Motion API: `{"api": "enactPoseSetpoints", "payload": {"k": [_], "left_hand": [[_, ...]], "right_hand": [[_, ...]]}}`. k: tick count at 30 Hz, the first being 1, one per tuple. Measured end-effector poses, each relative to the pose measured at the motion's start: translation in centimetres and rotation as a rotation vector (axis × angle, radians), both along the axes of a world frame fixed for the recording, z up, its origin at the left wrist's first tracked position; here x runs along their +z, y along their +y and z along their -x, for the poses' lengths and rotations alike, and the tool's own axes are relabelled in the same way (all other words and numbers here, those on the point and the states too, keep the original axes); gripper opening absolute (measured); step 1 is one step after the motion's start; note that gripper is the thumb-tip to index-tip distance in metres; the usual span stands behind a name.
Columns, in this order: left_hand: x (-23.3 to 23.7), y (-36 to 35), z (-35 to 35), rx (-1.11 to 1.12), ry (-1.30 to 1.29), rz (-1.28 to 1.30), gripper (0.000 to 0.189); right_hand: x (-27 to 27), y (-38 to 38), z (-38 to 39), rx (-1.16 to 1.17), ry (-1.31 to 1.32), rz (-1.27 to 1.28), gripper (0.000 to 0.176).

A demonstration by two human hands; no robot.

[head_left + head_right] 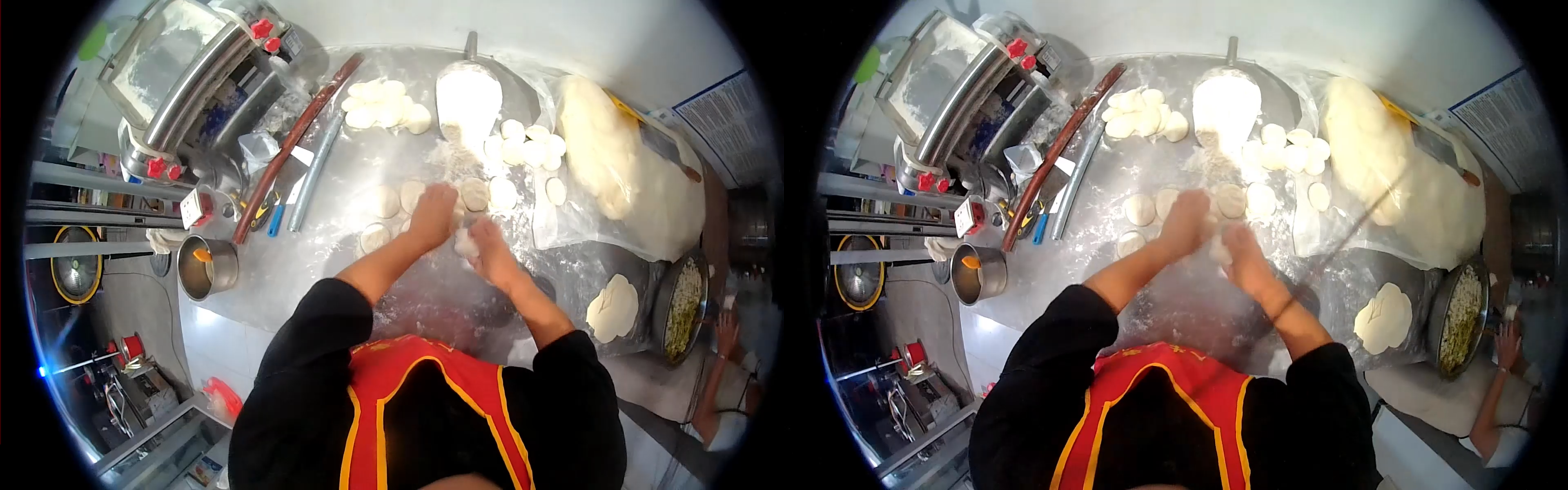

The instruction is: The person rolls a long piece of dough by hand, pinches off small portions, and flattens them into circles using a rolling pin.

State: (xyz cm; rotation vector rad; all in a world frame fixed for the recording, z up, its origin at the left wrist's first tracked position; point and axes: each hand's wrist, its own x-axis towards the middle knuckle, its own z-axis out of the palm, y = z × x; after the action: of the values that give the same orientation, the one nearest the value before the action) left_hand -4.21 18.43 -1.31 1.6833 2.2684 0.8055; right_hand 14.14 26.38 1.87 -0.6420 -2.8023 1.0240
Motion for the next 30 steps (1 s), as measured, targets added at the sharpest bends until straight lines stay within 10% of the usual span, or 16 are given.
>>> {"api": "enactPoseSetpoints", "payload": {"k": [6,8,11,17,25,30], "left_hand": [[6.3,-3.1,3.1,0.156,-0.557,0.175,0.069],[3.8,-2.2,6.4,0.145,-0.522,0.263,0.083],[2.7,-1.2,8.6,0.107,-0.443,0.457,0.089],[1.7,-2.9,4.3,0.117,0.036,0.139,0.078],[6.1,-6.5,6.0,0.424,-0.663,0.056,0.072],[2.0,-7.0,12.3,0.321,-0.518,0.436,0.098]], "right_hand": [[2.9,3.6,1.1,-0.418,0.052,0.52,0.057],[1.9,7.0,2.0,-0.409,0.236,0.284,0.072],[-2.1,12.9,2.4,-0.363,-0.236,0.306,0.092],[-1.3,8.4,1.7,-0.201,0.024,-0.275,0.071],[3.0,4.5,2.6,-0.211,0.097,0.258,0.088],[0.4,7.4,6.1,-0.237,-0.201,0.428,0.101]]}}
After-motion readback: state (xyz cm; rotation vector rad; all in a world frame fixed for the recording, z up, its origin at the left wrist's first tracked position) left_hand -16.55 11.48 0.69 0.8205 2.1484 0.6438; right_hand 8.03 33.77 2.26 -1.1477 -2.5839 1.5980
